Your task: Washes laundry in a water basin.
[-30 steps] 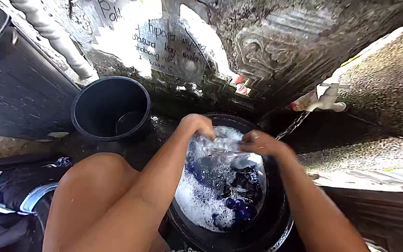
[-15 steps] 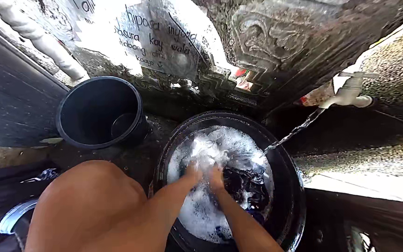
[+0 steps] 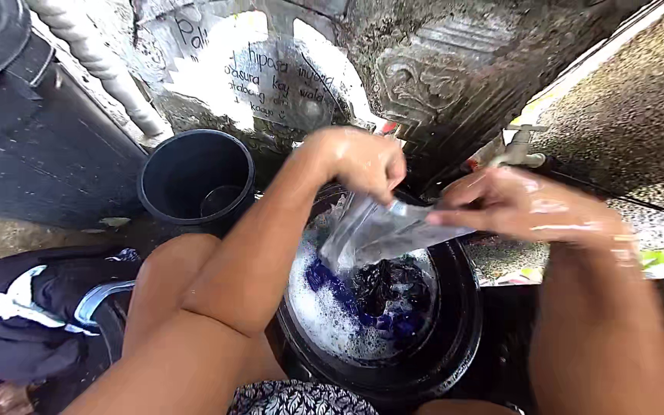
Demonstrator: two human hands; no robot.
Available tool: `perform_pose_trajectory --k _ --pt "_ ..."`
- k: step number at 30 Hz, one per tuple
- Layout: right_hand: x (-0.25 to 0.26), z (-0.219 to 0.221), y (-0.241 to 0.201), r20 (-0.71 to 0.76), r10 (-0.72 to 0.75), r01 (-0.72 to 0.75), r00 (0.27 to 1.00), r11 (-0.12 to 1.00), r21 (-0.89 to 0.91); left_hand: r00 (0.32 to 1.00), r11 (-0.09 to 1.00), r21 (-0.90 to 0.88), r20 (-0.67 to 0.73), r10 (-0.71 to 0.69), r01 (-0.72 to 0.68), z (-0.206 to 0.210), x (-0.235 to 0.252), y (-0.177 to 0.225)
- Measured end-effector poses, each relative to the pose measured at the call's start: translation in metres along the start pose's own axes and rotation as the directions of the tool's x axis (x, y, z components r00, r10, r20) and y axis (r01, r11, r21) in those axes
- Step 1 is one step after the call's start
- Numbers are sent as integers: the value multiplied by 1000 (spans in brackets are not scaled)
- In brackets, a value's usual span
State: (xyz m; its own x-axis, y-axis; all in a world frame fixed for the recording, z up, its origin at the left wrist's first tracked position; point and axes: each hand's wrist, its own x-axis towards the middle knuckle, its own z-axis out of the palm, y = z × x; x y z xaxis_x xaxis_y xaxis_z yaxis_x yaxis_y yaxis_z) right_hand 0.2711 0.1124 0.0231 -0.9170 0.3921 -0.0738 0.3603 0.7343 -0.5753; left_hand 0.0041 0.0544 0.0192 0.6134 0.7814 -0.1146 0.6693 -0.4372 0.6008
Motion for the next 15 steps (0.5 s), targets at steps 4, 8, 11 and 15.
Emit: perform_pose_trajectory --k 4,8,11,15 --pt "-6 -71 -52 -266 -329 309 906 944 -117 842 915 116 -360 402 -387 -64 -34 55" --pt "13 -80 -70 -480 -262 219 837 965 -145 621 891 149 -667 411 -430 -67 -37 91" --pt "47 -48 -17 -455 -428 473 781 881 -17 614 866 242 -624 483 -437 -39 -17 74" --pt "63 90 28 -448 -94 249 889 920 301 880 943 321 -422 219 -81 25 -19 12"
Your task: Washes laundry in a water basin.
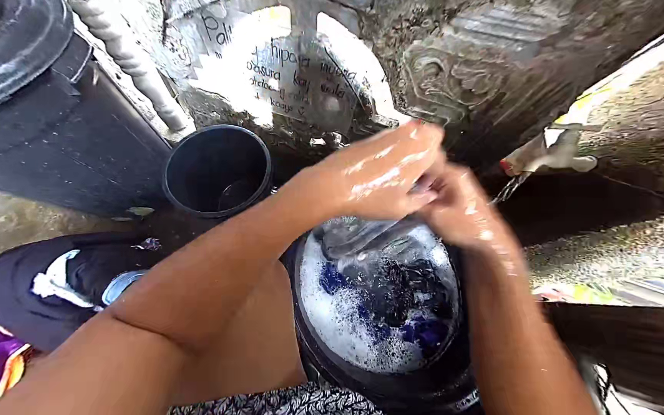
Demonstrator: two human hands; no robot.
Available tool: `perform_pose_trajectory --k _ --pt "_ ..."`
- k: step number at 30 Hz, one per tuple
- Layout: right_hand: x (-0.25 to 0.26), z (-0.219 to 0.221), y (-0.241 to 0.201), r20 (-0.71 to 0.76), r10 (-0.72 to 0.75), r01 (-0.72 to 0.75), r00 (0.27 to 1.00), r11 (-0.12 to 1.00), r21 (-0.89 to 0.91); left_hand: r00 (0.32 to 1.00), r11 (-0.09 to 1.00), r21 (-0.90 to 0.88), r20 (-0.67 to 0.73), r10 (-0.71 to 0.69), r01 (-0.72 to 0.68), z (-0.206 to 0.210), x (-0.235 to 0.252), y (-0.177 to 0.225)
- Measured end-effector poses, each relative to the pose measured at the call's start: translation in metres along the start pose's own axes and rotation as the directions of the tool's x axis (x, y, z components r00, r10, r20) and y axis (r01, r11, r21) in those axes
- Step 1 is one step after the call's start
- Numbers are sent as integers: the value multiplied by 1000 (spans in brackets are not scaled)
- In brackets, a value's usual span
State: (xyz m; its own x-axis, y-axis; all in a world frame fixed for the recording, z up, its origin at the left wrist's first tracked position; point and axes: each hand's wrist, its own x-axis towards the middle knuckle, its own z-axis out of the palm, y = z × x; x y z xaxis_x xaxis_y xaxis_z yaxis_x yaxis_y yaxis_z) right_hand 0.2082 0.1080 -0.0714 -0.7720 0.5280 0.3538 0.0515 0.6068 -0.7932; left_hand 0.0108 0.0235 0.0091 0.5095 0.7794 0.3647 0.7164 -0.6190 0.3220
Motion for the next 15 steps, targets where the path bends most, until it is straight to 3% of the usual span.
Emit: perform_pose_trajectory --k 2,4,7,10,11,15 --pt "-24 52 49 67 372 -368 926 928 -62 981 991 36 137 -135 131 20 -17 -19" --pt "-54 105 132 112 594 -579 797 803 -137 963 981 57 187 -192 185 25 -25 -32" --pt "-99 174 222 101 807 -740 581 576 -348 965 973 63 130 -226 220 15 -24 -43" --pt "-118 227 209 116 931 -721 345 342 -603 956 963 65 115 -269 263 11 -27 -53" --pt "-122 239 199 152 936 -705 316 339 -623 951 960 67 135 -280 273 12 -28 -56" --pt "-149 227 196 378 841 -569 387 541 -619 931 956 78 217 -293 283 16 -34 -66"
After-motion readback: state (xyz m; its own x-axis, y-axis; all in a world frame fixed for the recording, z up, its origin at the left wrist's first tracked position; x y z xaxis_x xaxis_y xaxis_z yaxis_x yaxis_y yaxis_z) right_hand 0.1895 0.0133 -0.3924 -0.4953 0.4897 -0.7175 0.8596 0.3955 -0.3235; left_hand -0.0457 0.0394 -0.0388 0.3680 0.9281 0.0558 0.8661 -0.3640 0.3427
